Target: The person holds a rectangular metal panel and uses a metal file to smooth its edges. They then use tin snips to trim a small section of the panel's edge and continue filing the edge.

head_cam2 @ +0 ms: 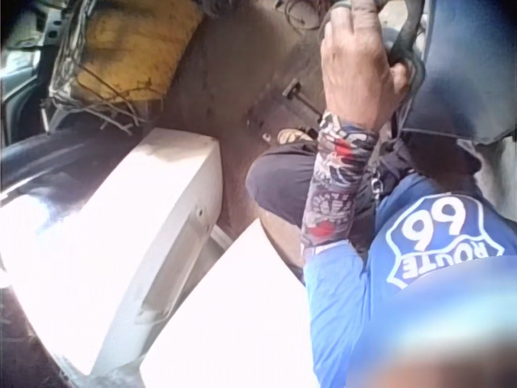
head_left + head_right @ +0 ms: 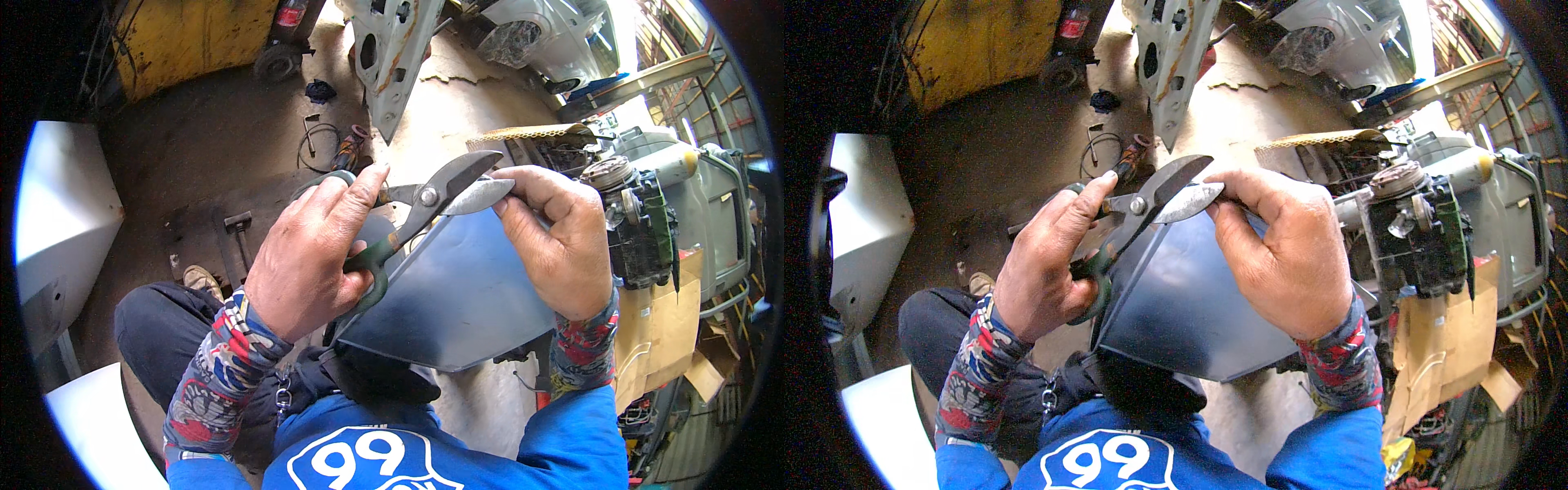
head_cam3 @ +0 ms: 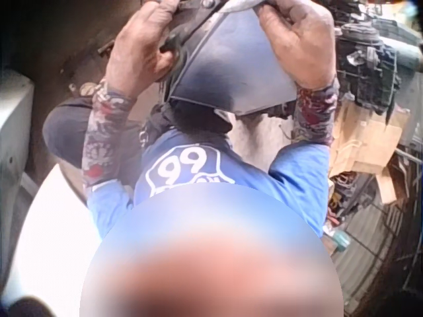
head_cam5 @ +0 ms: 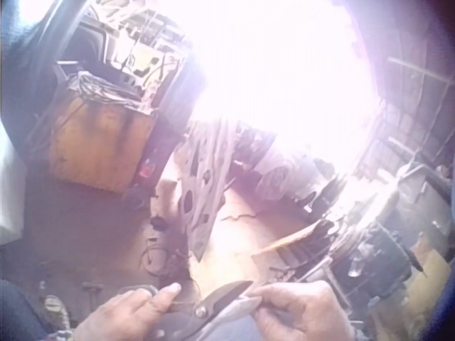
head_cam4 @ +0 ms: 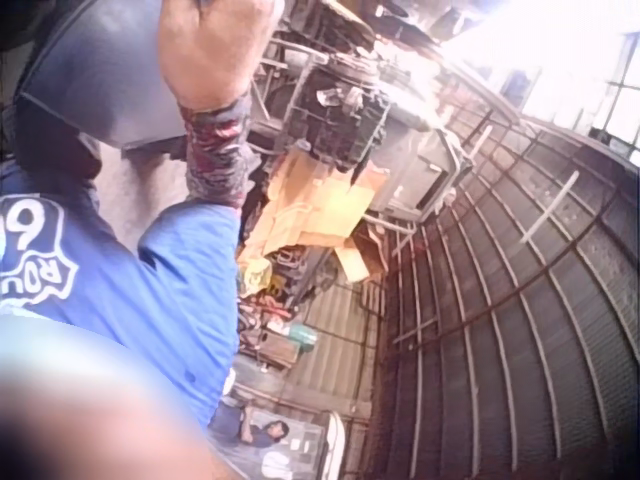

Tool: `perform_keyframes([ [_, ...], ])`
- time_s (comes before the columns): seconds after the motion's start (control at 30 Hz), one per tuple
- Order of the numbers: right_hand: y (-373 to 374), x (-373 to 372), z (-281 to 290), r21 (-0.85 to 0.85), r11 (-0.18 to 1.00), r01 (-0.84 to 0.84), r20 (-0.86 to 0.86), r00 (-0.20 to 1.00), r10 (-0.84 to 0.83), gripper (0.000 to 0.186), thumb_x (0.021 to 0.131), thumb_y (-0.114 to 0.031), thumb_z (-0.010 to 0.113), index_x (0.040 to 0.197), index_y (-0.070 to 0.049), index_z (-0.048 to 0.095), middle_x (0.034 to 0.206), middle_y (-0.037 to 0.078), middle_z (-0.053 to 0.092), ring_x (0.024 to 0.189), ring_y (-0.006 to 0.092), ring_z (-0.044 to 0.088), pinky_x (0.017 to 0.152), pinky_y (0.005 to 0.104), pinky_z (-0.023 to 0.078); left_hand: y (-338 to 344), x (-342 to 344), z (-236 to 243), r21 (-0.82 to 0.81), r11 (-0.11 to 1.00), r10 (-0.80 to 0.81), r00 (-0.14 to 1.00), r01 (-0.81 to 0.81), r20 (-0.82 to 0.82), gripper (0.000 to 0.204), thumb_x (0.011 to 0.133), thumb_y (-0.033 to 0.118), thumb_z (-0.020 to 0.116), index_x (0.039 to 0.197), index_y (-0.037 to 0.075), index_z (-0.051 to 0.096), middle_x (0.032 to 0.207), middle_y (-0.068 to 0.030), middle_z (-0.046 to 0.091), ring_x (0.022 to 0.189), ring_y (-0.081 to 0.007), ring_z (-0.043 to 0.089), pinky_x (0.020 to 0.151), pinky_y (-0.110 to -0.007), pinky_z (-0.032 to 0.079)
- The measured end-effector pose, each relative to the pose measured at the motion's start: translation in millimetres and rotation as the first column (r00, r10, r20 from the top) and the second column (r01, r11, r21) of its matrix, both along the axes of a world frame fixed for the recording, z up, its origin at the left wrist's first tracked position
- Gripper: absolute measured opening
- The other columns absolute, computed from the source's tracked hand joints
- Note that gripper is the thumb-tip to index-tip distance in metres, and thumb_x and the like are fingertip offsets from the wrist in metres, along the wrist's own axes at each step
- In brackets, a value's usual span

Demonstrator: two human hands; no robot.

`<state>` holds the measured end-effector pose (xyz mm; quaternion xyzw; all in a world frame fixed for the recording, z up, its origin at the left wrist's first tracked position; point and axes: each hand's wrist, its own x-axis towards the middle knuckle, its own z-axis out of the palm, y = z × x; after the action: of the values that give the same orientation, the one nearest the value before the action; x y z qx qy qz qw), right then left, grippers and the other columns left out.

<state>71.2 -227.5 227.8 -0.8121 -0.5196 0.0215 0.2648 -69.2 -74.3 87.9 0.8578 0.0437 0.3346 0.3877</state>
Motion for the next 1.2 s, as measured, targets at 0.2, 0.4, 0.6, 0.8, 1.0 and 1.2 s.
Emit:
perform_keyframes([
  [0.2,7,-2,-2,-0.052,0.998,0.026,-0.040,0.999,-0.028,0.016,0.084,-0.001,0.060,0.097,0.001,0.069,0.076,0.021,0.066,0.068,0.0246,0.068,0.068,0.0320,0.051,5,-1,-9,0.004,1.000,-0.013,1.000,0.013,-0.025,0.086,0.062,-0.007,0.069,0.143,0.002,0.041,0.102,-0.0173,0.057,0.096,-0.0358,0.058,0.089,-0.043,0.048],
  [0.4,10,-3,1,-0.186,0.982,-0.018,0.049,0.998,0.027,0.014,0.089,0.004,0.060,0.100,0.007,0.067,0.080,0.005,0.066,0.072,0.0070,0.060,0.067,0.0220,0.049,13,-1,-15,-0.008,0.999,-0.049,0.998,0.049,-0.032,0.088,0.061,-0.007,0.071,0.144,0.003,0.042,0.104,-0.0168,0.058,0.097,-0.0354,0.058,0.089,-0.043,0.048],
  [0.6,14,-3,-6,-0.112,0.993,-0.050,0.023,0.998,0.053,0.016,0.086,0.002,0.060,0.099,0.006,0.068,0.080,0.011,0.068,0.073,0.0145,0.064,0.070,0.0264,0.051,20,-16,-10,0.109,0.993,0.056,0.995,-0.048,-0.077,0.089,0.061,0.001,0.075,0.144,0.003,0.042,0.103,-0.0178,0.058,0.097,-0.0368,0.057,0.089,-0.044,0.047],
  [0.8,16,-1,-13,-0.039,0.998,-0.046,-0.024,0.999,0.045,0.015,0.082,-0.002,0.061,0.094,0.002,0.069,0.079,0.019,0.069,0.072,0.0241,0.070,0.072,0.0320,0.052,18,-16,-13,0.102,0.992,0.084,0.996,-0.080,-0.033,0.087,0.059,0.001,0.069,0.143,0.003,0.044,0.099,-0.0191,0.056,0.093,-0.0391,0.056,0.088,-0.044,0.047],
  [1.0,15,0,-12,-0.030,0.998,-0.059,-0.025,0.998,0.058,0.015,0.082,-0.002,0.060,0.094,0.003,0.069,0.078,0.019,0.068,0.073,0.0236,0.070,0.072,0.0318,0.052,12,-16,-17,0.018,0.997,0.074,0.997,-0.074,-0.012,0.084,0.061,0.000,0.065,0.142,0.003,0.045,0.099,-0.0200,0.056,0.094,-0.0407,0.057,0.089,-0.044,0.047],
  [1.2,19,-2,-13,-0.025,0.999,-0.049,-0.009,0.999,0.048,0.015,0.083,-0.001,0.061,0.095,0.004,0.069,0.078,0.014,0.068,0.073,0.0167,0.067,0.071,0.0280,0.052,9,-15,-17,-0.100,0.995,0.018,1.000,-0.018,-0.006,0.082,0.063,-0.003,0.062,0.143,0.003,0.045,0.103,-0.0208,0.057,0.097,-0.0393,0.059,0.090,-0.040,0.047],
])
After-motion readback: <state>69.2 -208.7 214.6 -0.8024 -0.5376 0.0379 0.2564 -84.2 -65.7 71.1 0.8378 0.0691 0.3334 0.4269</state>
